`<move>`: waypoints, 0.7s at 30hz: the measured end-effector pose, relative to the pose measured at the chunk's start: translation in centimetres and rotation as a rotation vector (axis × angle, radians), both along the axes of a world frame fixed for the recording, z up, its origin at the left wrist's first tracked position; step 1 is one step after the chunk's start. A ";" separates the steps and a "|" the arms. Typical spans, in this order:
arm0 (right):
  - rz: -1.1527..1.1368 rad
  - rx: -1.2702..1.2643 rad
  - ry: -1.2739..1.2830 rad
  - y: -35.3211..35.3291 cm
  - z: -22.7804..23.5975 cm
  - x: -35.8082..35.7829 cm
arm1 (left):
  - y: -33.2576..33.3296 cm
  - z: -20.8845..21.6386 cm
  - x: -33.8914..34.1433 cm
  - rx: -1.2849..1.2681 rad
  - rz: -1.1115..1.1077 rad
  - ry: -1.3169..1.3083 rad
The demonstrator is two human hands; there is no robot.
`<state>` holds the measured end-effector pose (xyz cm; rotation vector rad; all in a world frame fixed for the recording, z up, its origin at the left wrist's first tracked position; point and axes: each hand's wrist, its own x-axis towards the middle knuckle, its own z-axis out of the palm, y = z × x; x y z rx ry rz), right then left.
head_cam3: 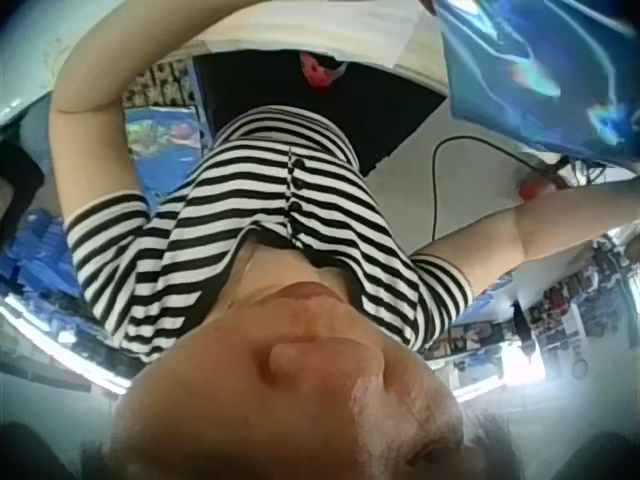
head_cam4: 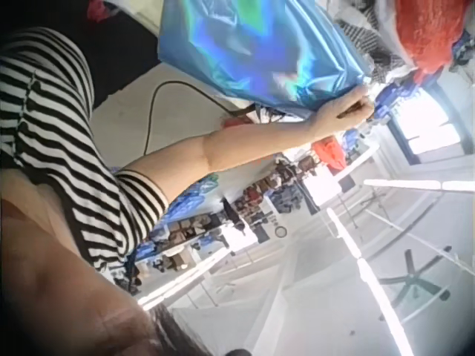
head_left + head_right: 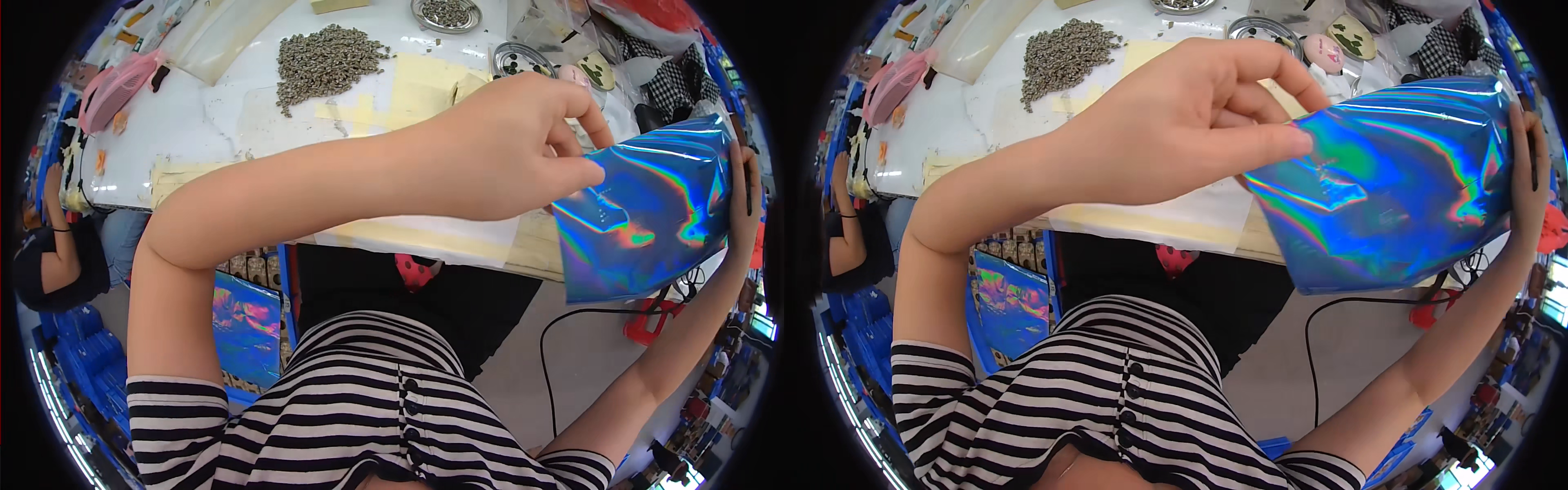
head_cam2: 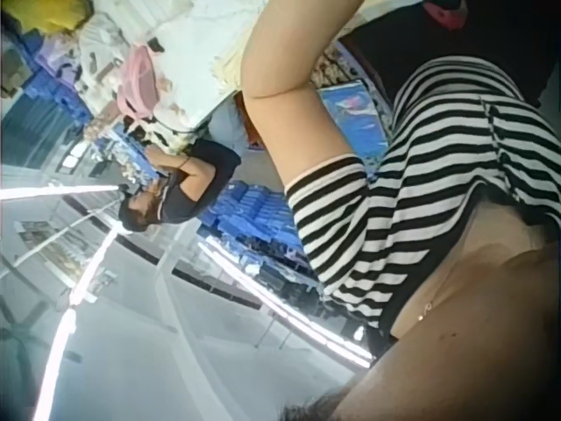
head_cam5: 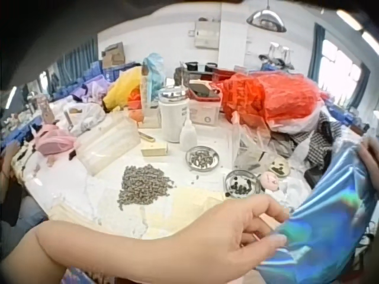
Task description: The person places small silver studs onto a white paper template and then uses tweezers to transfer the studs onto a blue iridescent pouch, positioning them to form a pattern.
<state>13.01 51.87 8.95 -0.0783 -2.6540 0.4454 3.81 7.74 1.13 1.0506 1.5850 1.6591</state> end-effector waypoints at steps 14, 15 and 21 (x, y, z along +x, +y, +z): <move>0.100 0.210 0.125 2.5 -5.2 -9.7 | -3.4 -2.2 -0.5 -0.242 0.030 -0.308; 0.081 0.203 0.128 2.2 -5.5 -9.8 | -3.9 -2.3 -0.4 -0.236 0.026 -0.323; -0.102 0.233 0.066 0.2 -7.7 -10.0 | -5.8 -2.3 1.2 -0.231 -0.030 -0.398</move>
